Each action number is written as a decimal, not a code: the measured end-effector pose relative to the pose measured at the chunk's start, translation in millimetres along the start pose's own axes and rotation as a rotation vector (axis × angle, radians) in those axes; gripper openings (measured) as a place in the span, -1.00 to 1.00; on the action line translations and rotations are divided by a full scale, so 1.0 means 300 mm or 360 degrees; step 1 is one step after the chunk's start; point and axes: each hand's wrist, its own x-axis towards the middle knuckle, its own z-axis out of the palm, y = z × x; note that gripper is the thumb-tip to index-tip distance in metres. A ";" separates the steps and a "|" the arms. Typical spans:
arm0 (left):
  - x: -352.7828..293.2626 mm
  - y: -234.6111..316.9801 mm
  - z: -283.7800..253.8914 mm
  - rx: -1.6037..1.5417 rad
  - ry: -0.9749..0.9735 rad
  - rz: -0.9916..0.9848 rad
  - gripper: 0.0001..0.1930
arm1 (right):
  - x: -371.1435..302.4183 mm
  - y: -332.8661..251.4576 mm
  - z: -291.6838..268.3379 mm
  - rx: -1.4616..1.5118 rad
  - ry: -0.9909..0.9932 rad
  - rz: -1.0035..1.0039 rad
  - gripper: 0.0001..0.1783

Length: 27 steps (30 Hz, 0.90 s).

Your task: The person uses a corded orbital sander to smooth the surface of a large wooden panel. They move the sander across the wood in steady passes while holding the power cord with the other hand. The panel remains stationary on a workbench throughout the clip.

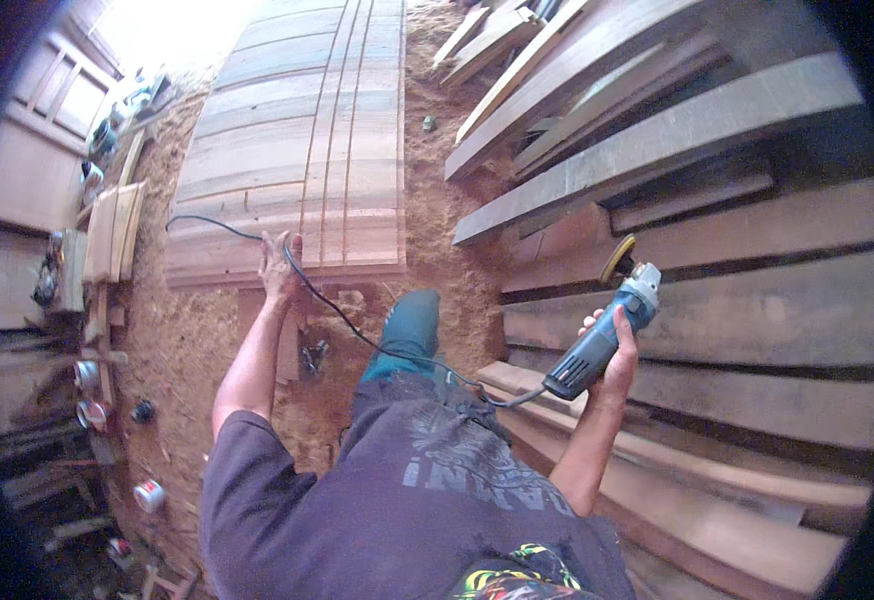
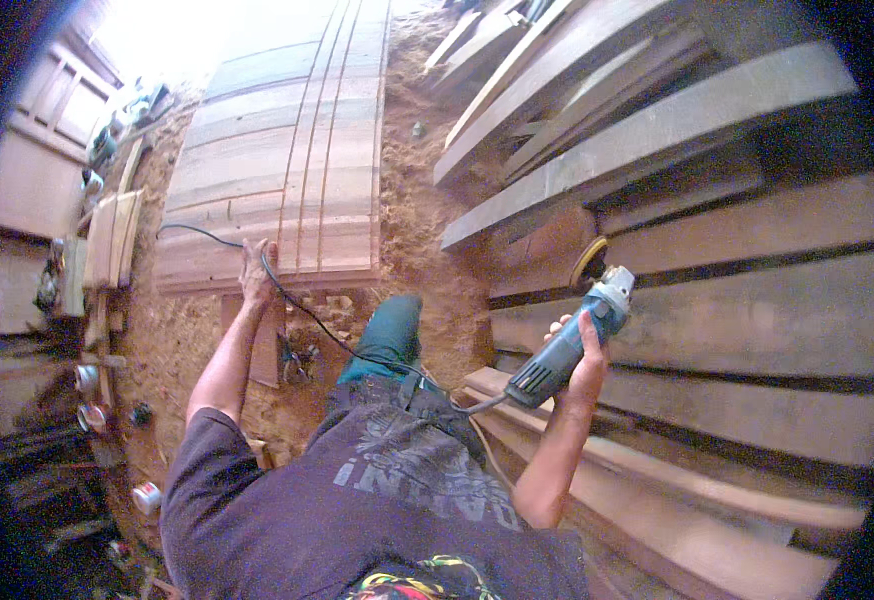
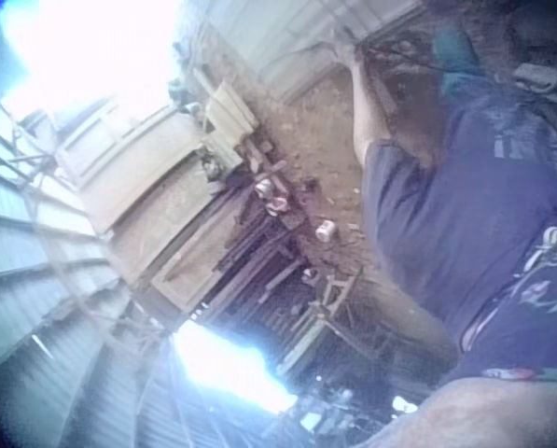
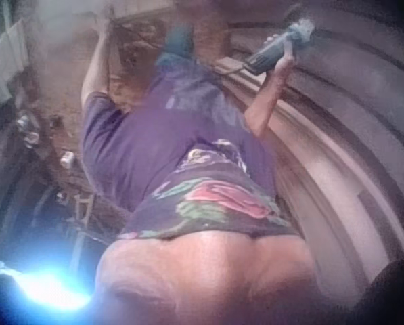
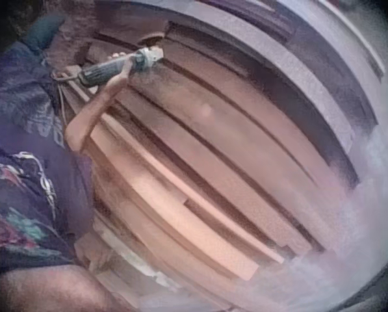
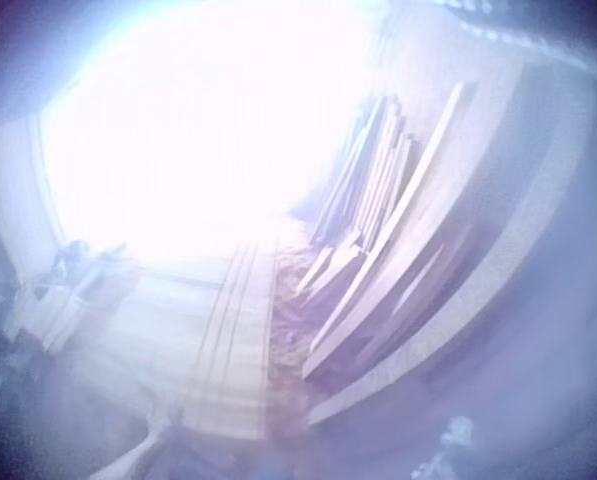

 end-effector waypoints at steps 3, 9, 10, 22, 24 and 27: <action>-0.008 -0.009 0.004 -0.0018 0.0008 -0.0017 -0.26 | 0.123 -0.058 0.062 -0.0024 -0.0182 0.0041 -0.47; -0.009 -0.044 0.021 -0.0136 0.0299 0.0064 -0.50 | 0.374 -0.111 0.215 -0.0207 -0.0310 0.0096 -0.47; -0.013 -0.053 0.020 -0.0290 0.0270 0.0006 -0.52 | 0.424 -0.119 0.242 -0.0207 -0.0353 0.0162 -0.47; -0.010 0.053 -0.022 -0.0978 0.0284 -0.0367 -0.28 | 0.966 -0.159 0.713 -0.0764 -0.0787 0.0178 -0.58; -0.015 0.112 -0.058 -0.1155 0.0313 -0.0504 -0.25 | 1.001 -0.136 0.769 -0.0937 -0.0931 0.0069 -0.60; -0.044 0.203 -0.134 -0.1516 0.0443 -0.0766 -0.20 | 1.060 -0.085 0.883 -0.1437 -0.1116 -0.0031 -0.58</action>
